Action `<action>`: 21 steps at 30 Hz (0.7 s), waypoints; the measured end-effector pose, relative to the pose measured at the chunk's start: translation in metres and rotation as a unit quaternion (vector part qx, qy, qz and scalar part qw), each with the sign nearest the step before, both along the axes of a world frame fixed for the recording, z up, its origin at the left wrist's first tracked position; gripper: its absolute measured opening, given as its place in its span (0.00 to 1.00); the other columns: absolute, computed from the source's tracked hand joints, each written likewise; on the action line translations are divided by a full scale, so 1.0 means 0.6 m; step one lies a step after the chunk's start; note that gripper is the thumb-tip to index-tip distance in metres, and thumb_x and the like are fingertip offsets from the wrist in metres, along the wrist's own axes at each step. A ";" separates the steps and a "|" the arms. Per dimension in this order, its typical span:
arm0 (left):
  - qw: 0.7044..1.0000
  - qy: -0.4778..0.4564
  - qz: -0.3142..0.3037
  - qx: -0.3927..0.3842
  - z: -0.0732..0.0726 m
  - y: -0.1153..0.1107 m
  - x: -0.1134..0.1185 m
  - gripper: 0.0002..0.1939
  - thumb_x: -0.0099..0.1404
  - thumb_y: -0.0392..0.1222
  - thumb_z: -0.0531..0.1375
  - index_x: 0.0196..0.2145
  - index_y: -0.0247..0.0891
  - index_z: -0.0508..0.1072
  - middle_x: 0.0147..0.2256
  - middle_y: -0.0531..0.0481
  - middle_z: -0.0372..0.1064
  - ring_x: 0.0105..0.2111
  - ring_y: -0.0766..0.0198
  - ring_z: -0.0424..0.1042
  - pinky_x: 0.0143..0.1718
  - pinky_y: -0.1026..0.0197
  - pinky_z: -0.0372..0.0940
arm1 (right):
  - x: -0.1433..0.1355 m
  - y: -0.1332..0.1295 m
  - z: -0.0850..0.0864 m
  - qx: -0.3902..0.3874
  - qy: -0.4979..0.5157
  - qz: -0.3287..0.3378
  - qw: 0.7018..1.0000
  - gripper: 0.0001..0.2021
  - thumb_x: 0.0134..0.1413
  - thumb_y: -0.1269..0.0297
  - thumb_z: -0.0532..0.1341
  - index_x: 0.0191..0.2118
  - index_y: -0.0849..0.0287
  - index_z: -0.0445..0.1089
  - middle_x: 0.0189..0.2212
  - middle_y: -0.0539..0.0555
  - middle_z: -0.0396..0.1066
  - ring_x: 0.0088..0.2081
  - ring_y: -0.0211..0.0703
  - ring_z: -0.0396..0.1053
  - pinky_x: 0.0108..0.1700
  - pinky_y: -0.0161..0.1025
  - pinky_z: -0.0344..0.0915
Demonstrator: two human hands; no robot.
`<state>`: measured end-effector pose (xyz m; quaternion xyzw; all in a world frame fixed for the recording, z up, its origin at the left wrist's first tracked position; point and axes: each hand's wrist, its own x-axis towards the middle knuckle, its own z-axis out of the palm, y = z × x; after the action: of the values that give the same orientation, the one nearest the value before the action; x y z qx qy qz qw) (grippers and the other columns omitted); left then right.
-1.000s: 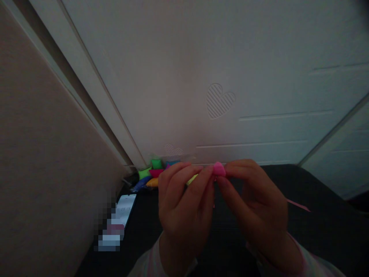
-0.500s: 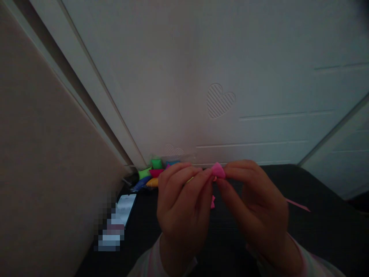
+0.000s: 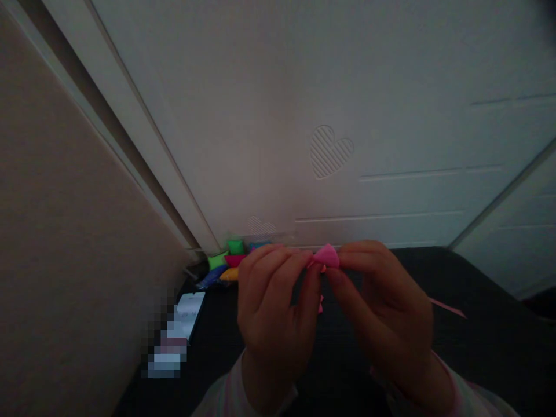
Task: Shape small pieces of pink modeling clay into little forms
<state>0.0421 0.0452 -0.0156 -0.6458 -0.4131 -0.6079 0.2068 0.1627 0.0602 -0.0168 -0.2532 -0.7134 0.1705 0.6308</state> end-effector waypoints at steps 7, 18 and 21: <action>1.000 0.011 0.005 0.004 0.001 -0.003 -0.002 0.10 0.53 0.28 0.64 0.34 0.35 0.72 0.33 0.49 0.71 0.38 0.61 0.70 0.41 0.56 0.67 | 0.001 -0.002 -0.001 -0.002 0.008 0.013 1.000 0.12 0.52 0.78 0.59 0.40 0.55 0.68 0.34 0.48 0.68 0.37 0.36 0.65 0.38 0.37 0.62; 0.950 -0.173 -0.171 -0.196 0.004 -0.002 -0.004 0.06 0.59 0.35 0.61 0.36 0.41 0.74 0.34 0.53 0.70 0.35 0.65 0.69 0.37 0.63 0.65 | 0.005 0.009 0.000 -0.019 0.016 -0.005 1.000 0.09 0.54 0.75 0.59 0.38 0.54 0.68 0.32 0.47 0.68 0.35 0.35 0.64 0.36 0.35 0.61; 0.916 -0.228 -0.214 -0.252 0.009 -0.005 -0.007 0.06 0.58 0.37 0.62 0.35 0.45 0.76 0.34 0.54 0.72 0.34 0.66 0.70 0.35 0.65 0.65 | 0.006 0.011 0.001 -0.019 0.008 0.011 1.000 0.09 0.54 0.75 0.59 0.39 0.54 0.69 0.33 0.47 0.67 0.36 0.35 0.64 0.36 0.35 0.61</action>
<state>0.0380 0.0419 -0.0099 -0.5932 -0.4406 -0.6442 -0.1975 0.1665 0.0668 -0.0160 -0.2560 -0.7079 0.1932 0.6293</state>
